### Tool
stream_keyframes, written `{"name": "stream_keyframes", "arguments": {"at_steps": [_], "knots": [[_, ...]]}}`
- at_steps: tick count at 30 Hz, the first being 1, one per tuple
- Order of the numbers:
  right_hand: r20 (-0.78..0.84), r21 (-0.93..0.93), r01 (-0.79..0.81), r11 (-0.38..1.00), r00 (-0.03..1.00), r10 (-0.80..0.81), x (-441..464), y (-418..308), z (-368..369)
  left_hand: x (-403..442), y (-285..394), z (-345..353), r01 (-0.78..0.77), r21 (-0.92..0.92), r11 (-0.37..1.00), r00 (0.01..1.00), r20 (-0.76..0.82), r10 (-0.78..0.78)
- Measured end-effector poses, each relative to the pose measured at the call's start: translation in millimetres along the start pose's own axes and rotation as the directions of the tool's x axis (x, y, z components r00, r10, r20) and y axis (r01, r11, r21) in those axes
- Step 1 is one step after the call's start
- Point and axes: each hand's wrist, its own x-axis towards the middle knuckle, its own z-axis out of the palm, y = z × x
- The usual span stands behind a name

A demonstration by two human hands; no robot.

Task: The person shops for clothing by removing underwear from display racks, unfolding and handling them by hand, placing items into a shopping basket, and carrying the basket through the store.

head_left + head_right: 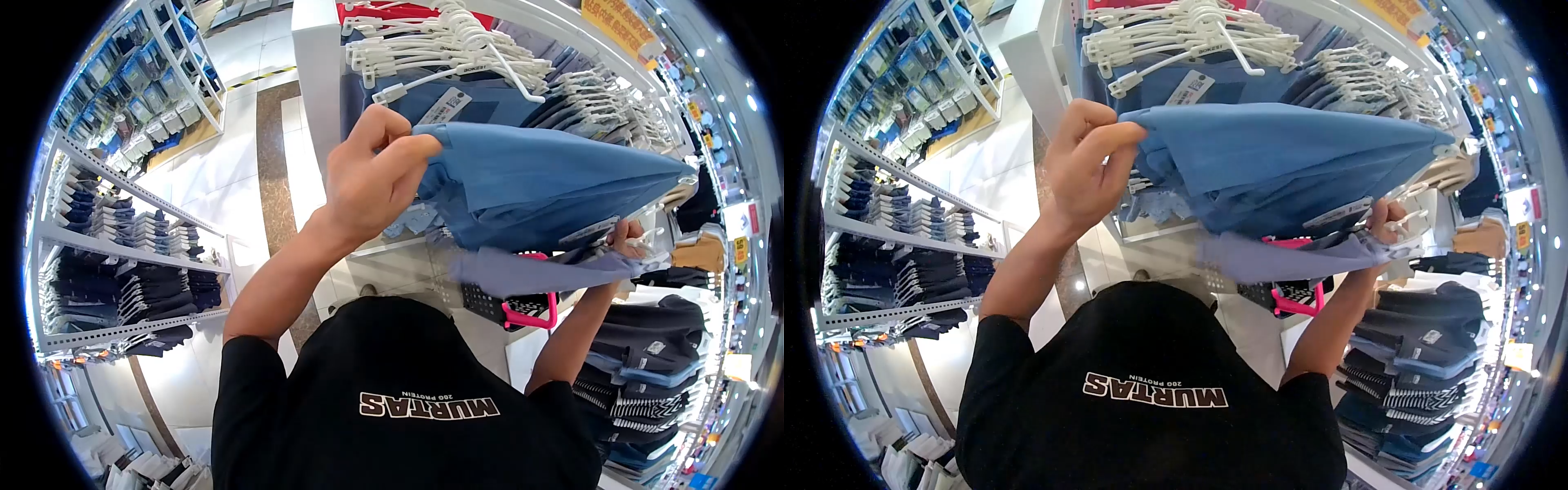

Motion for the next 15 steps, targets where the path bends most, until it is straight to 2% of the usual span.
{"name": "stream_keyframes", "arguments": {"at_steps": [3,5,7,8,9,11,12,14,15], "knots": [[-0.007,0.071,-0.063,0.995,0.998,0.064,-1.9,-1.9,1.5,-2.3,-7.2,8.2,-0.032,0.066,0.997,0.999,0.029,0.030],[-0.018,0.024,-0.041,0.999,0.999,0.041,-5.4,-14.3,3.5,-5.5,-12.0,13.3,-0.049,0.141,0.989,0.997,0.061,0.041],[-0.012,-0.054,-0.044,0.998,0.999,0.043,-7.4,-31.4,5.3,-16.0,-14.0,21.8,0.001,0.212,0.977,0.984,0.173,-0.039],[0.011,-0.014,0.003,1.000,1.000,-0.003,-6.6,-31.8,4.4,-18.3,-13.4,24.4,0.022,0.254,0.967,0.971,0.224,-0.081],[0.034,0.027,0.050,0.998,0.998,-0.051,-5.3,-31.0,3.4,-18.1,-8.8,26.2,0.213,0.152,0.965,0.923,0.293,-0.250],[0.119,0.164,0.089,0.982,0.987,-0.110,-3.9,-28.4,5.2,-18.0,1.8,31.9,0.584,-0.006,0.812,0.719,0.469,-0.514],[0.130,0.218,0.071,0.973,0.986,-0.102,-6.7,-42.7,14.5,-17.9,2.4,34.3,0.691,-0.161,0.704,0.667,0.516,-0.537],[0.017,0.227,0.031,0.974,0.999,-0.036,-11.1,-35.9,27.9,-17.6,-0.2,39.5,0.821,-0.421,0.385,0.570,0.622,-0.537],[0.059,0.187,-0.013,0.982,0.998,0.002,-11.4,-39.4,26.6,-18.5,-2.3,41.9,0.820,-0.465,0.335,0.572,0.628,-0.528]]}}
